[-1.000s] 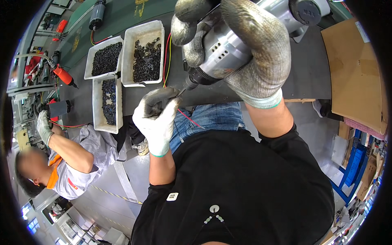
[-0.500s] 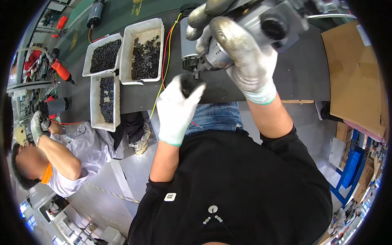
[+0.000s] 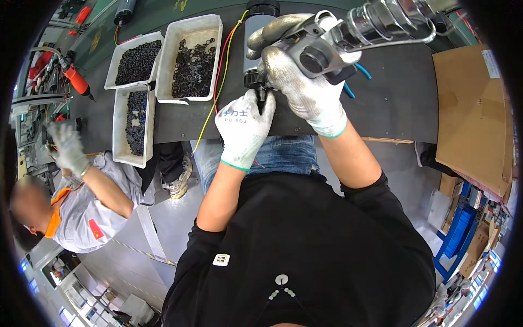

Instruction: Assembling electric motor components using an electric screwdriver and pliers at a factory workbench.

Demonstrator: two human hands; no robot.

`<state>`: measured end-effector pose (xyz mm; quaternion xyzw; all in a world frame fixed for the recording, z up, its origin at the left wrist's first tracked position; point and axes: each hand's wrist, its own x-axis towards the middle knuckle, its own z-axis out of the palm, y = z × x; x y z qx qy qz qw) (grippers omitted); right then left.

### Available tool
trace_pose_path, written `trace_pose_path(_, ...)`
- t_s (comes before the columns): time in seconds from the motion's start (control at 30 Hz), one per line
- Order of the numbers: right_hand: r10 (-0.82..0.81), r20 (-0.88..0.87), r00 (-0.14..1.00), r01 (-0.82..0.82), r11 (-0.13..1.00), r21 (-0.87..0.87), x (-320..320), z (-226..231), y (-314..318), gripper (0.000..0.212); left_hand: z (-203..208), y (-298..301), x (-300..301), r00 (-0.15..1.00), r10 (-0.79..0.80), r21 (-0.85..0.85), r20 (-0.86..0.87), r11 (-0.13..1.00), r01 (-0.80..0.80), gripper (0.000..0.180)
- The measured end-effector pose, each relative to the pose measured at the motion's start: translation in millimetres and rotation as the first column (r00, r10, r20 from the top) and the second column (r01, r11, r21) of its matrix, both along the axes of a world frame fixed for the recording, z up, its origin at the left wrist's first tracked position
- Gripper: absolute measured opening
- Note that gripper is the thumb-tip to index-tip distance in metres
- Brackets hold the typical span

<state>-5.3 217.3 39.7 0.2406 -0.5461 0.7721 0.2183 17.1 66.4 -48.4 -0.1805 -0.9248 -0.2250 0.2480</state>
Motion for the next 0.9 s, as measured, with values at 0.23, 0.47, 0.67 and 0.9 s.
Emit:
trace_pose_path(0.23, -0.054, 0.019, 0.998, 0.053, 0.998, 0.019, 6, 2, -10, 0.027, -1, -1, 0, 1.0, -0.005, -0.014, 0.023, 1.0, 0.005, 0.032)
trace_pose_path(0.47, -0.147, 0.091, 0.985, 0.131, 0.978, 0.164, 2, -2, -1, 0.022, 1, 0, -3, 1.0, -0.003, -0.013, -0.001, 1.0, 0.003, 0.032)
trace_pose_path(0.67, -0.147, 0.074, 0.986, 0.138, 0.984, 0.108, 25, 25, -8, 0.021, 4, 1, 2, 1.0, 0.019, -0.054, 0.016, 0.998, -0.018, 0.033)
trace_pose_path(0.9, -0.183, -0.182, 0.966, 0.152, 0.973, -0.175, 44, 56, 27, 0.031, 84, -58, 16, 0.982, -0.014, -0.141, 0.191, 0.989, 0.041, 0.028)
